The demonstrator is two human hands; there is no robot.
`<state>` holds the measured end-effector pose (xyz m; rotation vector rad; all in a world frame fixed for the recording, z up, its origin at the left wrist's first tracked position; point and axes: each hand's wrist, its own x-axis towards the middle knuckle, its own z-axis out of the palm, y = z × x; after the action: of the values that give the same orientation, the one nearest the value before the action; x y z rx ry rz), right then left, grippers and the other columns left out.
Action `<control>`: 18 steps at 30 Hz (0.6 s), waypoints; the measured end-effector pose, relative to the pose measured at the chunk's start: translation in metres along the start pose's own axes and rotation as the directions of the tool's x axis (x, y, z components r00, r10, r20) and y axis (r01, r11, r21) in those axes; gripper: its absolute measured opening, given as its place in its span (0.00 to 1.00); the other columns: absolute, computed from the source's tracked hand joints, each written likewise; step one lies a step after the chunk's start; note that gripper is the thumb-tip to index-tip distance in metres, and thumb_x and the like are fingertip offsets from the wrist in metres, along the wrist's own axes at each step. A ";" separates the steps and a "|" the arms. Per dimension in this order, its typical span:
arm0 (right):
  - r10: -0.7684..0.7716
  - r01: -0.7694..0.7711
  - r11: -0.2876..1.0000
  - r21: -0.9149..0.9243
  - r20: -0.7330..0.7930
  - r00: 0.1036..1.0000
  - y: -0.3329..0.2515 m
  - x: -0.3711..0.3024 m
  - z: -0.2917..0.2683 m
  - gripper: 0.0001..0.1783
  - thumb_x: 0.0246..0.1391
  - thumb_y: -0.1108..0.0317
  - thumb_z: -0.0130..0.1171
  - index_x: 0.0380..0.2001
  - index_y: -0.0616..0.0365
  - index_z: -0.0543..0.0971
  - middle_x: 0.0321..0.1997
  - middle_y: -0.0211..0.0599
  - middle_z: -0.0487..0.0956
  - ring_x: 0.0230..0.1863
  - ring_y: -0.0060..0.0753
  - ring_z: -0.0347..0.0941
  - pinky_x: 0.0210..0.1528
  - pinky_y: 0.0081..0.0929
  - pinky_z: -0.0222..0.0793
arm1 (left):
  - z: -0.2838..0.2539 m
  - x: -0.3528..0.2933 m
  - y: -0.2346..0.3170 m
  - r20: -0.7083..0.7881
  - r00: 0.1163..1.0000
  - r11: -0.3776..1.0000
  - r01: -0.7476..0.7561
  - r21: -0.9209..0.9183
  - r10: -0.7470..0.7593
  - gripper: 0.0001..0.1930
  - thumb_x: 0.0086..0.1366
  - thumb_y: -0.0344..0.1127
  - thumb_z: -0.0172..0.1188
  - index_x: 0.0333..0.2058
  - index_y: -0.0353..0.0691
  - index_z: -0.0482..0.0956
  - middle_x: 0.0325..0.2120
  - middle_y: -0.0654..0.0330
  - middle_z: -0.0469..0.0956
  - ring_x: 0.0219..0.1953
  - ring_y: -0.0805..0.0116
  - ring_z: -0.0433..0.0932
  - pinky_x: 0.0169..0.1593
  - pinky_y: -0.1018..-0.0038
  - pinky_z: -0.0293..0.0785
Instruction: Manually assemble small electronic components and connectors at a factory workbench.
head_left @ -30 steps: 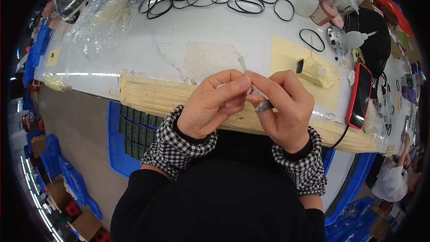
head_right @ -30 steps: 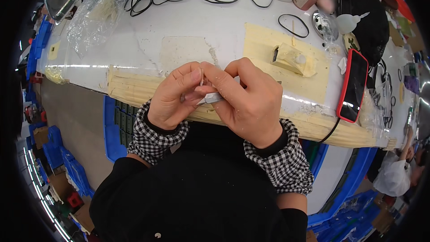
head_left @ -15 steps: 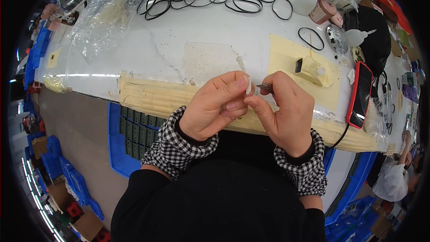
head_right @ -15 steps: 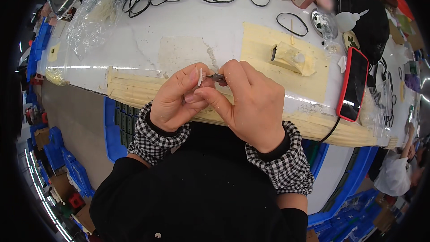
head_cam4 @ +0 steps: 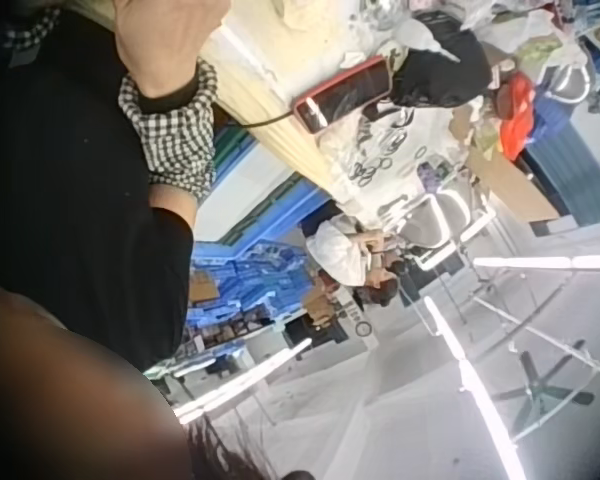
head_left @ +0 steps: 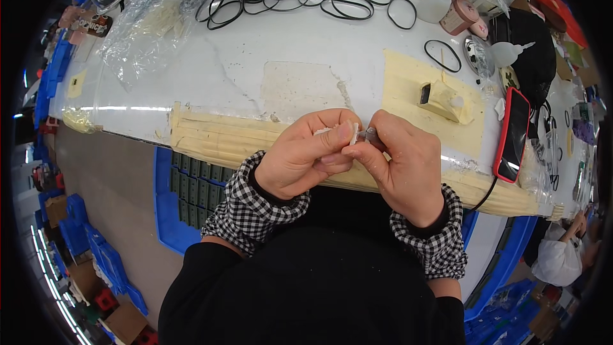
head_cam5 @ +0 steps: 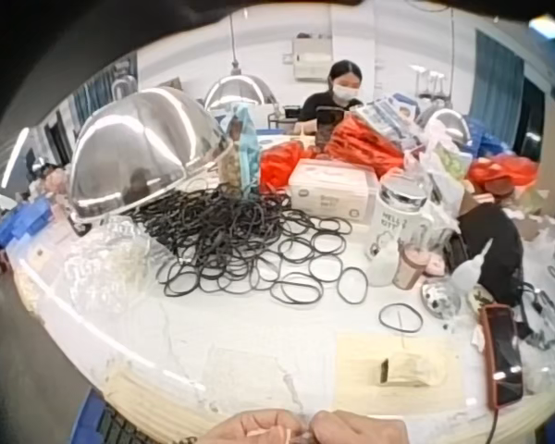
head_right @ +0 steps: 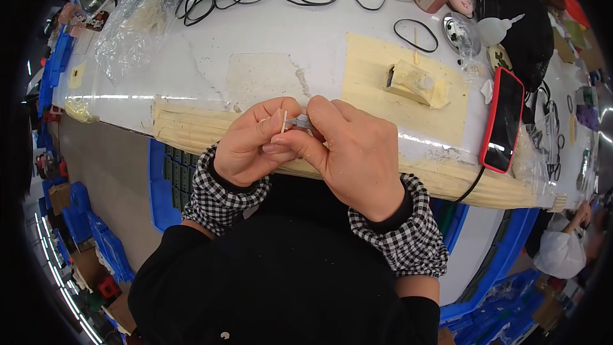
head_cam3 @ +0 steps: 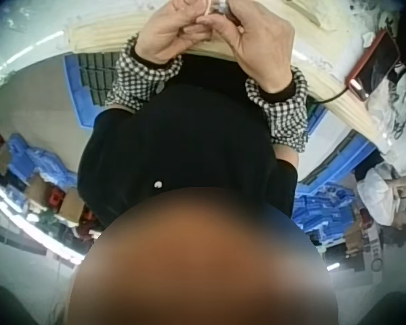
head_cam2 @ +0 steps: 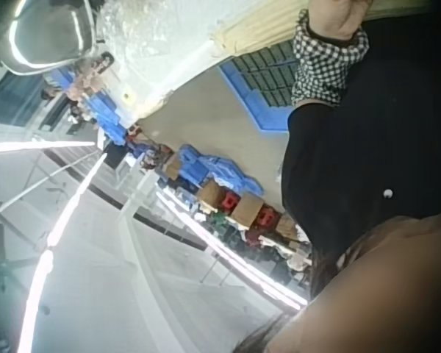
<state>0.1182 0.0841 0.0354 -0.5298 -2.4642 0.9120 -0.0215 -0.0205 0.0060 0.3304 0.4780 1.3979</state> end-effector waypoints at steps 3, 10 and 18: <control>-0.022 0.021 0.999 -0.042 -0.016 1.000 0.001 0.000 0.001 0.18 0.46 0.53 0.63 0.23 0.56 0.71 0.15 0.31 0.68 0.16 0.32 0.68 0.18 0.27 0.61 | -0.002 0.000 -0.001 0.011 1.000 1.000 -0.014 -0.013 0.014 0.09 0.70 0.38 0.48 0.35 0.38 0.70 0.24 0.71 0.64 0.22 0.85 0.56 0.27 0.86 0.55; -0.029 0.028 0.999 -0.041 -0.043 0.999 0.000 0.001 0.002 0.19 0.46 0.51 0.63 0.24 0.55 0.72 0.16 0.30 0.68 0.17 0.32 0.68 0.18 0.27 0.61 | 0.000 -0.001 0.002 -0.012 1.000 0.999 -0.025 0.045 0.025 0.10 0.69 0.38 0.49 0.31 0.39 0.68 0.25 0.70 0.65 0.22 0.85 0.55 0.27 0.86 0.54; -0.021 0.021 0.998 -0.053 0.006 1.000 0.000 0.001 0.000 0.20 0.45 0.50 0.63 0.24 0.55 0.72 0.16 0.30 0.68 0.17 0.32 0.68 0.18 0.27 0.62 | 0.000 -0.002 0.003 -0.023 1.000 0.999 -0.018 0.048 0.019 0.10 0.69 0.38 0.49 0.30 0.39 0.68 0.25 0.69 0.65 0.21 0.85 0.55 0.26 0.86 0.54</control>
<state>0.1176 0.0847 0.0353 -0.5193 -2.5001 0.8436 -0.0237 -0.0216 0.0077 0.3582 0.5292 1.4109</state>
